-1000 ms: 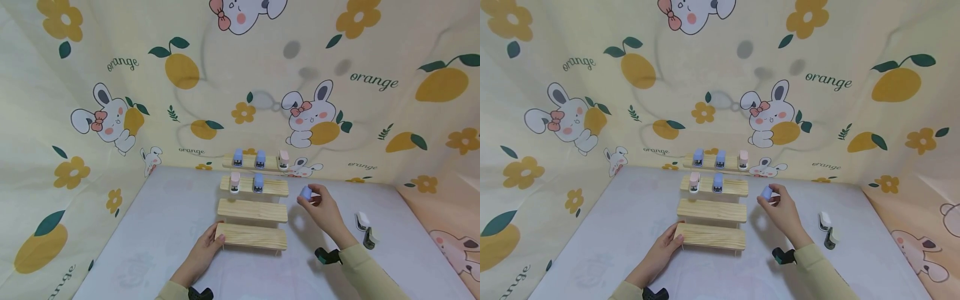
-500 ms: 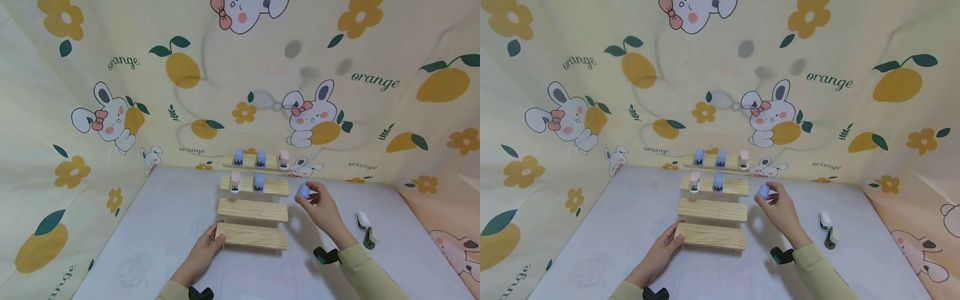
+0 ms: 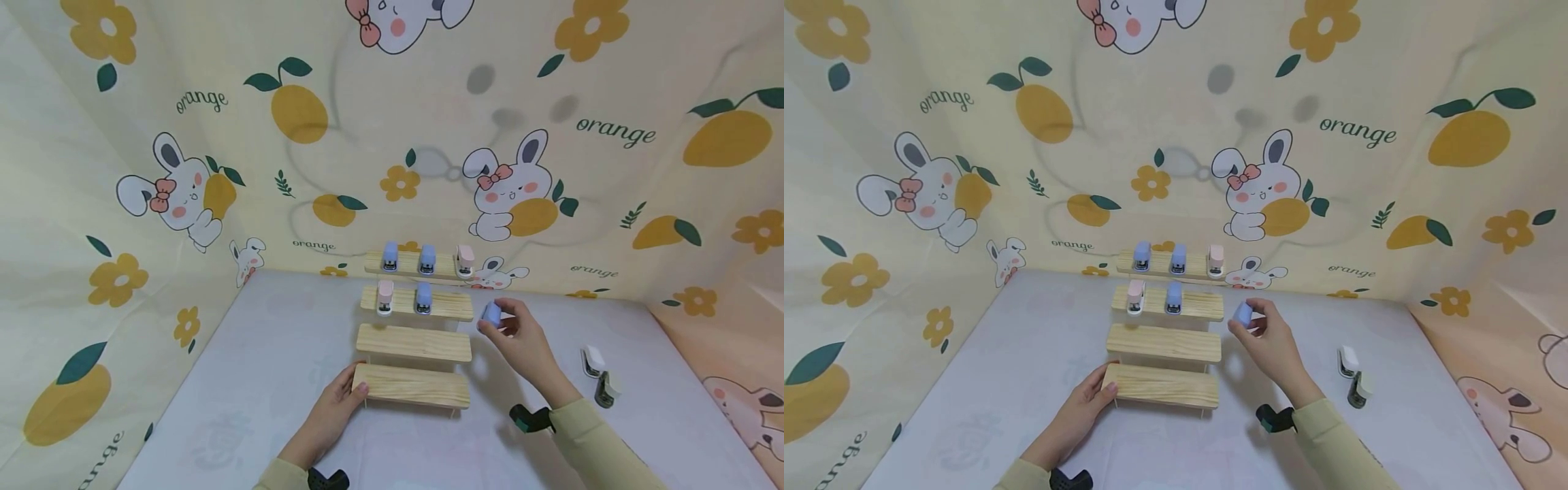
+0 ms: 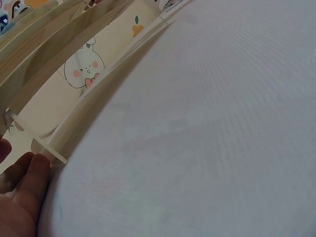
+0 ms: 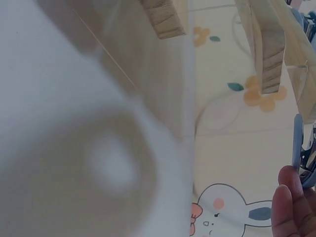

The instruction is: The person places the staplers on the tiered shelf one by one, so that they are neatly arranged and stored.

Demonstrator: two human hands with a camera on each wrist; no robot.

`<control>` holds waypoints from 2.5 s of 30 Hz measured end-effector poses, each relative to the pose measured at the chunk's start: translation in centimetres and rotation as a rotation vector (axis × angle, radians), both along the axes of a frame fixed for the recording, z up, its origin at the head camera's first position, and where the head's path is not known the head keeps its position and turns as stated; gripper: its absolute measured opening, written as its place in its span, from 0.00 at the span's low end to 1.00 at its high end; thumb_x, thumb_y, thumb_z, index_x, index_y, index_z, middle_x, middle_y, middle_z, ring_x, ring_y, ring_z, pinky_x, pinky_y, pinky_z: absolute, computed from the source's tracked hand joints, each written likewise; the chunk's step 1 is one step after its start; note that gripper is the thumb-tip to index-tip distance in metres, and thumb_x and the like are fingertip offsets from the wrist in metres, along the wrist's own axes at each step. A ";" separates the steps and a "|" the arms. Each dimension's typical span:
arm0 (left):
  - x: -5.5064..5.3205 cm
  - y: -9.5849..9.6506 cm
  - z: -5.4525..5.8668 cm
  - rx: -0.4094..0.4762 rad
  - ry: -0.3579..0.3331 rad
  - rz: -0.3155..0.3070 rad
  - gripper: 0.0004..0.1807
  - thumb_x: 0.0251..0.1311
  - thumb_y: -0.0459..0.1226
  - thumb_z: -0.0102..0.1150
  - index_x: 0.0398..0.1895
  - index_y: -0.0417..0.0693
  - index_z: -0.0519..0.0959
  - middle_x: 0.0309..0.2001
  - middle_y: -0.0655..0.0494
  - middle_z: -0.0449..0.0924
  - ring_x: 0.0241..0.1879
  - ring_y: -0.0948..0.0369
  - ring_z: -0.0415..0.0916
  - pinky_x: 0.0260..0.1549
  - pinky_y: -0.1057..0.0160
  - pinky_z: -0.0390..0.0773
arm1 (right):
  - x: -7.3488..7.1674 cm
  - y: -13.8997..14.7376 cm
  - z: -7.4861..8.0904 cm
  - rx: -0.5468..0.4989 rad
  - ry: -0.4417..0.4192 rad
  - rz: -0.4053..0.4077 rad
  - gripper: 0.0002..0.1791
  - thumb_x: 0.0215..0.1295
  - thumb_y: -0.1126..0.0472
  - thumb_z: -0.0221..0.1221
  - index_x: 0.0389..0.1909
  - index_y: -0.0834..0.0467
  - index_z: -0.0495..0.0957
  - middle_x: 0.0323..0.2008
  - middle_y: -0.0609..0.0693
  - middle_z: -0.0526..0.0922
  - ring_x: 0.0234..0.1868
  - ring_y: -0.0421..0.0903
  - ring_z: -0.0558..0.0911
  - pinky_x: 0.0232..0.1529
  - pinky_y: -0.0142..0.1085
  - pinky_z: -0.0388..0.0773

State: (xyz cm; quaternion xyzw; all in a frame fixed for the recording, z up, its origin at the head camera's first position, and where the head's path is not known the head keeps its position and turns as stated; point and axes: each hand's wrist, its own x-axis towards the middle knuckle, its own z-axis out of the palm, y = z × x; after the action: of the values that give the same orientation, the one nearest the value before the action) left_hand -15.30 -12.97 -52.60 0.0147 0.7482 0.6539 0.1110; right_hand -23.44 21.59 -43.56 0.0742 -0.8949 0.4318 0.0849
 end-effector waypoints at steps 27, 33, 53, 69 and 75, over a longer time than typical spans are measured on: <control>0.1 0.1 0.1 -0.002 0.003 -0.006 0.42 0.64 0.59 0.53 0.75 0.49 0.56 0.74 0.49 0.51 0.73 0.52 0.48 0.68 0.53 0.54 | -0.7 -1.9 2.4 -0.105 0.212 0.085 0.32 0.63 0.53 0.65 0.62 0.61 0.64 0.51 0.53 0.74 0.44 0.45 0.76 0.39 0.27 0.76; 0.1 0.0 0.1 -0.011 0.007 0.002 0.41 0.64 0.59 0.53 0.75 0.52 0.56 0.74 0.49 0.52 0.72 0.53 0.49 0.68 0.53 0.54 | -1.6 -3.0 2.7 -0.089 0.212 0.140 0.30 0.61 0.49 0.66 0.58 0.58 0.67 0.52 0.49 0.74 0.46 0.44 0.75 0.44 0.36 0.76; -0.1 0.1 -0.3 -0.003 0.001 -0.017 0.41 0.63 0.60 0.53 0.75 0.53 0.56 0.74 0.51 0.52 0.73 0.53 0.49 0.69 0.53 0.53 | -1.0 -1.2 2.0 -0.024 0.059 0.159 0.36 0.62 0.42 0.63 0.65 0.56 0.64 0.60 0.49 0.70 0.55 0.51 0.73 0.53 0.50 0.74; 0.0 0.2 0.0 -0.005 -0.013 -0.001 0.42 0.63 0.59 0.53 0.75 0.52 0.56 0.75 0.48 0.51 0.73 0.53 0.48 0.69 0.53 0.53 | 3.6 9.3 -0.6 0.162 -0.041 -0.066 0.40 0.64 0.40 0.59 0.69 0.60 0.60 0.63 0.61 0.68 0.57 0.62 0.69 0.50 0.56 0.70; 0.0 0.2 0.0 -0.005 -0.013 -0.001 0.42 0.64 0.59 0.53 0.75 0.49 0.55 0.75 0.47 0.50 0.73 0.52 0.48 0.69 0.53 0.53 | 4.9 13.4 -2.0 0.221 -0.139 -0.119 0.45 0.65 0.39 0.57 0.71 0.65 0.56 0.65 0.73 0.62 0.58 0.74 0.66 0.49 0.67 0.68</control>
State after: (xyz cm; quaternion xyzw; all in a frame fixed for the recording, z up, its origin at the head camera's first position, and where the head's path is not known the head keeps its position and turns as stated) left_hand -15.28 -12.77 -52.62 0.0105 0.7492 0.6520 0.1164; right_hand -18.56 35.02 -45.57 0.0000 -0.9435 0.3290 0.0397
